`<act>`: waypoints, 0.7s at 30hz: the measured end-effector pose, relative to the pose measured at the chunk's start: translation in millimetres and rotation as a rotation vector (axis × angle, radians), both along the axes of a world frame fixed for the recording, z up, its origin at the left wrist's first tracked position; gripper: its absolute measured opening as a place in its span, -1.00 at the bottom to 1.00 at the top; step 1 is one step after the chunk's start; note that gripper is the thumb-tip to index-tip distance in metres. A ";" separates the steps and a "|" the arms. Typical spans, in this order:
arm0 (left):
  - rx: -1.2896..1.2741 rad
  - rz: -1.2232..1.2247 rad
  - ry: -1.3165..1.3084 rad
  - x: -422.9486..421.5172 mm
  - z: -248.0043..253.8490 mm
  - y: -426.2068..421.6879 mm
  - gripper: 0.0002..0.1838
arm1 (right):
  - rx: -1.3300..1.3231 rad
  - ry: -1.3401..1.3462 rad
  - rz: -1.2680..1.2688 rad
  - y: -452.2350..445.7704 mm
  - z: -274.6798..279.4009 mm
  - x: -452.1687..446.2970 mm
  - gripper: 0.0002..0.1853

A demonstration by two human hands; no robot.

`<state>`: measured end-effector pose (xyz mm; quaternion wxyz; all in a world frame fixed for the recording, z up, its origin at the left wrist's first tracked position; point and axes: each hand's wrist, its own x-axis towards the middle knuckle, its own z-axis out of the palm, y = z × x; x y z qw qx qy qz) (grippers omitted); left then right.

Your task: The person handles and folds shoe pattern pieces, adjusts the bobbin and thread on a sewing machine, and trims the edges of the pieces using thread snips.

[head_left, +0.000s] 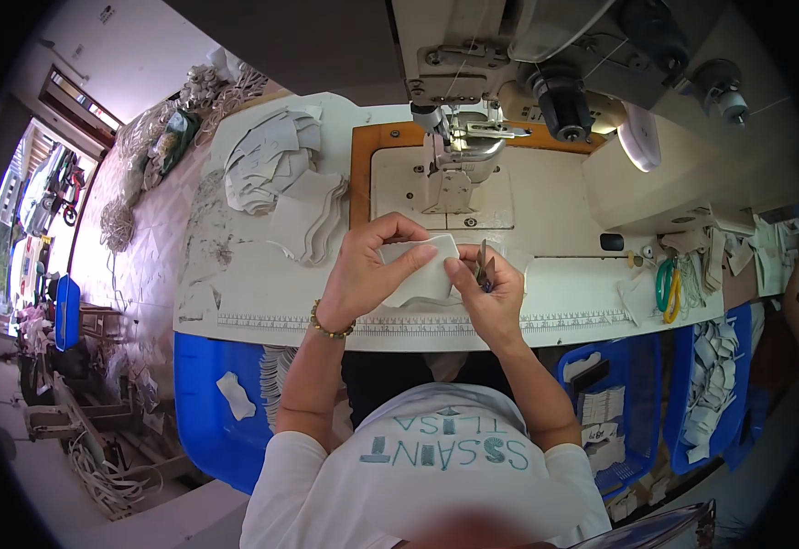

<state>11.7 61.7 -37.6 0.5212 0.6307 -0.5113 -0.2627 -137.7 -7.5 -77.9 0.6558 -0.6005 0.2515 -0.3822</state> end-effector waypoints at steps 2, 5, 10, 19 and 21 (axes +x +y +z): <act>-0.038 0.004 -0.019 1.7 1.4 0.3 -0.80 | -0.088 0.009 -0.051 1.6 -0.7 3.3 -0.80; 0.061 -0.005 0.068 5.3 4.4 -0.3 -0.80 | -0.122 -0.004 -0.086 3.2 -6.1 7.5 -0.82; 0.051 -0.087 0.098 10.7 6.3 -7.1 -0.80 | -0.246 0.000 -0.171 3.6 -10.5 13.8 -0.83; 0.072 -0.069 0.137 32.2 24.8 -27.8 -0.81 | 0.058 -0.052 0.111 -8.9 25.6 14.4 -0.86; 0.074 -0.088 0.149 36.3 33.9 -35.2 -0.82 | 0.125 -0.020 0.219 -13.5 26.8 16.2 -0.87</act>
